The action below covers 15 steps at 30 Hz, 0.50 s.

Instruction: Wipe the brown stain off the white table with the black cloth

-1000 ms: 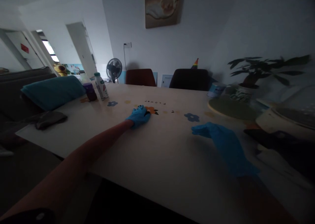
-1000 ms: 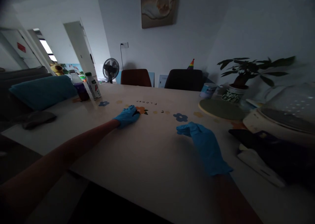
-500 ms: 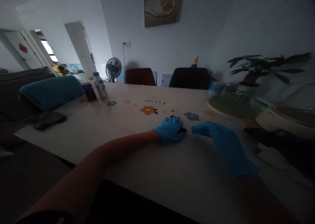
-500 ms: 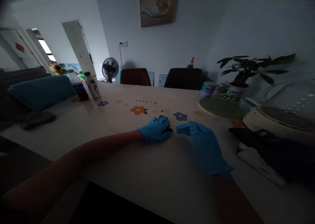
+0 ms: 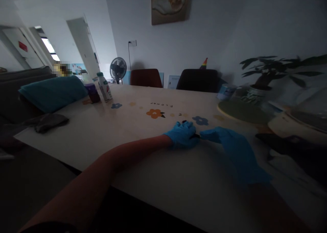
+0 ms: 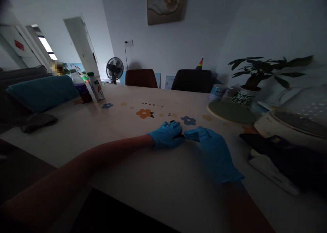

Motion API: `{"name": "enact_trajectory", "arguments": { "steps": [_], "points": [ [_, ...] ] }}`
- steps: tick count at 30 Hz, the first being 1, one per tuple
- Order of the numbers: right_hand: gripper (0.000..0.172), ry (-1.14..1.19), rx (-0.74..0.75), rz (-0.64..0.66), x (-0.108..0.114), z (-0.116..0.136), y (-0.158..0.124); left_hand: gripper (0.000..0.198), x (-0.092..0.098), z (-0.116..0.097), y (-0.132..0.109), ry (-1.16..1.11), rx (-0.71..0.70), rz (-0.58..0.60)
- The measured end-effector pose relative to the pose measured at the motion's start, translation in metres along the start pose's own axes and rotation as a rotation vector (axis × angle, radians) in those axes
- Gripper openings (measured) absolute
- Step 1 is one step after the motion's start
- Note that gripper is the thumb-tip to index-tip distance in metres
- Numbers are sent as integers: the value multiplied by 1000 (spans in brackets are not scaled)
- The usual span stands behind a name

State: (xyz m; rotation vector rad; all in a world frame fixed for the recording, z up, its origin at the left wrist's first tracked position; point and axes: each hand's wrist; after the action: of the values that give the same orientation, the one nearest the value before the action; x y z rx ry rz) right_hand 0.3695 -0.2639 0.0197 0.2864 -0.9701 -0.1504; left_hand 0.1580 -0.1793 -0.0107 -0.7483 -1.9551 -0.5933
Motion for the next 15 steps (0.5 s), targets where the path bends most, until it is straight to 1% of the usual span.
{"name": "enact_trajectory", "arguments": {
  "steps": [5,8,12,15],
  "points": [
    [44,-125,129,-24,4,3,-5,33,1,2,7,1,19,-3],
    [43,-95,82,-30,4,4,-6,34,1,2,9,4,32,-11],
    [42,53,-40,-27,3,9,-4,33,0,3,9,-4,41,-19],
    [46,149,-109,-29,4,14,-4,32,-1,3,10,-3,44,-16]
  ]
}}
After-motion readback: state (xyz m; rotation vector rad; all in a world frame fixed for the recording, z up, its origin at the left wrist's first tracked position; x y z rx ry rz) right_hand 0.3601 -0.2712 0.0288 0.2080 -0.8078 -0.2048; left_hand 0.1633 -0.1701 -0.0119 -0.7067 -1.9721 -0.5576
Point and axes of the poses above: each hand's wrist, its own y-axis towards the middle knuckle, its own x-axis out of the back of the hand, z = x × y, and after that the axes turned 14 degrees about -y, right-handed
